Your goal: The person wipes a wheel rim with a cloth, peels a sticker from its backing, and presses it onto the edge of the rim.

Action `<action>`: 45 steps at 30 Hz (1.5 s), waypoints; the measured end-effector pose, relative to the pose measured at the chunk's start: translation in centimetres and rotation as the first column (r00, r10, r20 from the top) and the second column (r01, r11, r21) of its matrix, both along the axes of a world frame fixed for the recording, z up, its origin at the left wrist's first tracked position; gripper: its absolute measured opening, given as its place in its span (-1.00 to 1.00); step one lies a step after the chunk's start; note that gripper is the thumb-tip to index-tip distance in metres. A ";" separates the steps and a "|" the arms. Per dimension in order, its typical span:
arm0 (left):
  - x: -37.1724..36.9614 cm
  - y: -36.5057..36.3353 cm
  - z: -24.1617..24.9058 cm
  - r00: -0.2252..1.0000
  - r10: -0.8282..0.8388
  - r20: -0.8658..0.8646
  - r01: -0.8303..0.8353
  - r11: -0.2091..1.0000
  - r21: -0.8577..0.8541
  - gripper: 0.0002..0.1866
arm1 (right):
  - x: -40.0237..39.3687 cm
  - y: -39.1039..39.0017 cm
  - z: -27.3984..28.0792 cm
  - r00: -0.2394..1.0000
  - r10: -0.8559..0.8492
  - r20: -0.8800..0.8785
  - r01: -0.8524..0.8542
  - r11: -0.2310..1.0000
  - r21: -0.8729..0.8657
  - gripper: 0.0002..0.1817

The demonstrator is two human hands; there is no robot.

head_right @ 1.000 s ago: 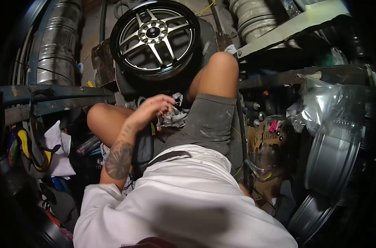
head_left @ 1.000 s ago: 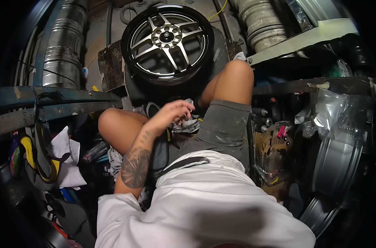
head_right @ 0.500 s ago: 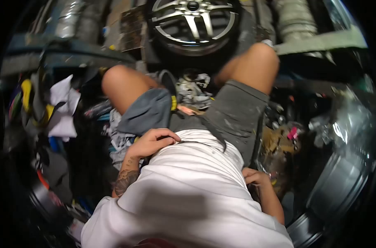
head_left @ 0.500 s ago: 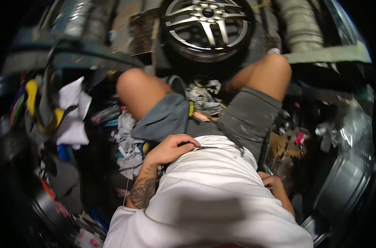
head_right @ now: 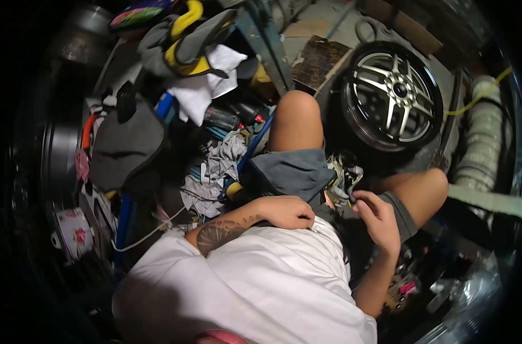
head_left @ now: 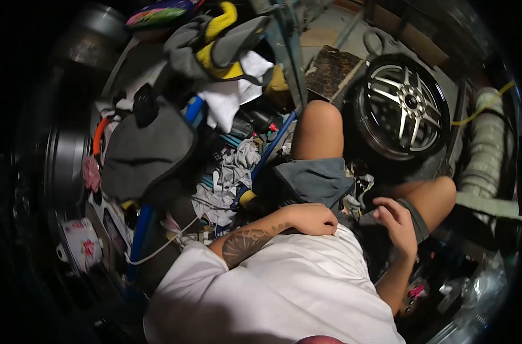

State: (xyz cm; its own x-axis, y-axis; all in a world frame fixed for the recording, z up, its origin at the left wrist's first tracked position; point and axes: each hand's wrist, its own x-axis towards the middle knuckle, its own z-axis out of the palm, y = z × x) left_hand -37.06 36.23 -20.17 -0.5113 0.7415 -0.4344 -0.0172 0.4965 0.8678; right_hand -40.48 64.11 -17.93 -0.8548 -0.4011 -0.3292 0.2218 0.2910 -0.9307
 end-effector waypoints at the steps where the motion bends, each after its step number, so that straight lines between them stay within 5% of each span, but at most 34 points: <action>1: -0.1 0.1 -0.3 0.999 -0.024 -0.023 0.025 0.999 0.036 -0.70 | -1.3 -1.7 0.8 0.992 0.068 -0.108 -0.048 0.982 0.181 -0.70; 3: 0.0 0.4 -0.1 0.999 0.008 0.041 -0.011 0.997 0.074 -0.69 | -2.8 -5.2 2.3 0.957 0.210 -0.198 -0.109 0.899 0.425 -0.72; 6: 0.5 1.4 -2.0 0.982 0.039 0.185 -0.055 0.995 0.080 -0.65 | -3.2 -7.9 1.2 0.901 0.371 -0.223 -0.289 0.899 0.330 -0.76; 8: -1.0 1.8 -0.7 0.981 -0.075 0.177 0.074 0.997 0.013 -0.61 | -3.0 -8.4 -0.3 0.942 0.327 -0.075 -0.307 0.930 0.204 -0.80; 10: -1.2 2.4 -0.5 0.908 0.035 0.418 -0.082 0.992 0.094 -0.61 | -2.7 -7.6 -2.1 0.882 0.428 -0.194 -0.335 0.863 0.379 -0.81; 12: -1.2 2.9 -0.6 0.799 0.082 0.596 -0.193 0.973 0.126 -0.62 | -2.3 -6.0 -3.0 0.824 0.559 -0.096 -0.473 0.771 0.426 -0.75; 14: -1.5 3.3 -0.8 0.702 0.085 0.707 -0.248 0.960 0.131 -0.62 | -1.9 -4.3 -3.3 0.773 0.631 0.066 -0.628 0.746 0.220 -0.68; 18: -3.1 3.4 3.0 0.779 0.111 0.617 -0.259 0.953 0.156 -0.65 | -2.2 -3.3 -4.2 0.744 0.668 0.009 -0.668 0.744 -0.010 -0.61; 21: -3.1 4.2 3.2 0.789 0.105 0.606 -0.260 0.950 0.174 -0.69 | -2.3 -3.7 -4.3 0.719 0.691 -0.080 -0.679 0.722 0.130 -0.71; 24: -3.0 4.0 4.2 0.771 0.059 0.633 -0.218 0.960 0.175 -0.71 | -3.8 -5.2 -3.9 0.688 0.561 -0.460 -0.344 0.810 0.474 -0.83; 26: -2.1 4.2 3.0 0.735 0.046 0.676 -0.246 0.948 0.203 -0.72 | -4.9 -6.1 -4.6 0.708 0.521 -0.477 -0.225 0.806 0.547 -0.82; 28: -1.8 3.7 3.4 0.880 0.008 0.475 -0.090 0.984 0.151 -0.65 | -4.2 -6.4 -6.2 0.597 0.611 -0.520 -0.249 0.758 0.603 -0.84; 31: -2.3 1.6 4.1 0.990 -0.143 -0.018 0.142 0.989 -0.039 -0.56 | -4.2 -7.5 -7.6 0.645 0.637 -0.423 -0.217 0.683 0.697 -0.78; 34: -1.0 -1.5 3.3 0.997 0.072 -0.041 -0.071 0.997 0.012 -0.58 | -7.4 -5.9 -6.3 0.623 0.776 0.097 -0.669 0.465 0.580 -0.67; 35: -0.3 -3.8 5.5 0.967 0.235 -0.097 -0.235 0.972 0.009 -0.63 | -8.3 -5.1 -6.0 0.648 0.749 0.139 -0.688 0.497 0.529 -0.59; 38: 5.0 -12.8 14.9 0.664 0.728 -0.172 -0.717 0.685 0.129 -0.77 | -8.9 -2.6 -7.2 0.944 0.317 -0.092 -0.277 0.912 0.303 -0.74; 39: 9.6 -15.4 17.0 0.275 0.947 -0.164 -0.935 0.304 0.183 -0.79 | -9.1 -2.3 -6.5 0.946 0.309 -0.095 -0.241 0.872 0.426 -0.78; 40: 12.9 -17.8 20.3 0.087 0.924 -0.371 -0.970 0.163 0.180 -0.79 | -9.2 -2.2 -5.9 0.948 0.301 -0.100 -0.203 0.818 0.538 -0.81; 41: 15.6 -19.9 21.8 -0.211 0.779 -0.591 -0.973 -0.107 0.207 -0.79 | -9.1 -1.9 -6.1 0.931 0.347 -0.115 -0.219 0.782 0.583 -0.81; 42: 17.2 -22.2 23.3 -0.302 0.504 -0.809 -0.934 -0.326 0.145 -0.70 | -8.8 -1.2 -7.2 0.903 0.402 -0.151 -0.247 0.774 0.583 -0.81; 44: 18.6 -24.4 24.9 -0.067 0.225 -0.972 -0.700 -0.705 -0.115 -0.60 | -8.2 -0.1 -10.0 0.833 0.502 -0.232 -0.295 0.758 0.582 -0.81; 45: 19.4 -26.3 24.6 -0.008 0.246 -0.969 -0.736 -0.658 -0.161 -0.58 | -7.7 -0.6 -9.4 0.846 0.499 -0.190 -0.335 0.772 0.540 -0.80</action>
